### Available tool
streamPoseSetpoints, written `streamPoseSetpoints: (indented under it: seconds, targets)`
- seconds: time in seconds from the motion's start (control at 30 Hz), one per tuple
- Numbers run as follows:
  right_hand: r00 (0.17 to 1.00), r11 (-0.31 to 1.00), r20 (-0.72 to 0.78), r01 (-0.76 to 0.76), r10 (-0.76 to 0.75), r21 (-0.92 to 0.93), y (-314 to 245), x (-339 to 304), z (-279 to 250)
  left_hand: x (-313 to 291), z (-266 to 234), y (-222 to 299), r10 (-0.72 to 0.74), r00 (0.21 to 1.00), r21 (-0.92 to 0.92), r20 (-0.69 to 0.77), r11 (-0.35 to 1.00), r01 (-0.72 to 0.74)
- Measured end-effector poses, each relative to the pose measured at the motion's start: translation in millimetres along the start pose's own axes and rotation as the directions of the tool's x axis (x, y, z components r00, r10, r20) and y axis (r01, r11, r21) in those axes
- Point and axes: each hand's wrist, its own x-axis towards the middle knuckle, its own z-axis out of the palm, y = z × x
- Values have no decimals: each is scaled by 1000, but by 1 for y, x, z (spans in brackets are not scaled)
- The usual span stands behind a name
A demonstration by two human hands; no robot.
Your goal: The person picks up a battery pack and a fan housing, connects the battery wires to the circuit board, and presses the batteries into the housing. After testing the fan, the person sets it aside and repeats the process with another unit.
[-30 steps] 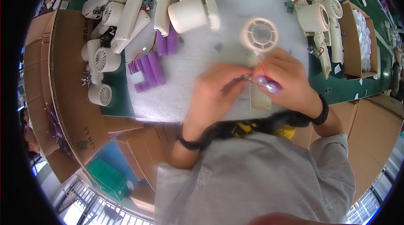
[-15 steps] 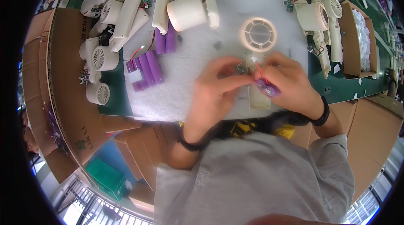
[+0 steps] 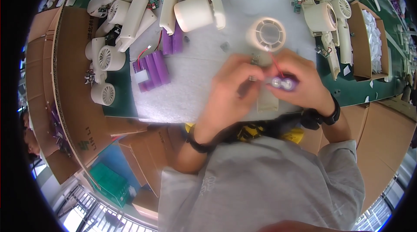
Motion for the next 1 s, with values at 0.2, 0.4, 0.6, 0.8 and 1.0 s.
streamPoseSetpoints:
  seconds: [0.2, 0.4, 0.6, 0.8, 1.0]
  targets:
    - [987, 941, 62, -161, 150, 296, 1, 2, -14, -4, -2, -12, -149, 989, -372, -9, 918, 135]
    - [931, 905, 167, -358, 325, 230, -2, -2, -22, -8, -9, -16, -171, 984, -387, 51, 905, 178]
    - [984, 979, 106, -158, 145, 130, -18, -2, -11, -17, -15, -11, -170, 976, -432, 135, 877, 212]
    - [981, 992, 155, -121, 113, 46, -26, -2, -9, -13, -9, -6, -97, 991, -320, 87, 940, 120]
    - [998, 998, 19, -59, 59, -30, -23, -10, 2, -16, -2, -5, -135, 990, -282, 47, 949, 143]
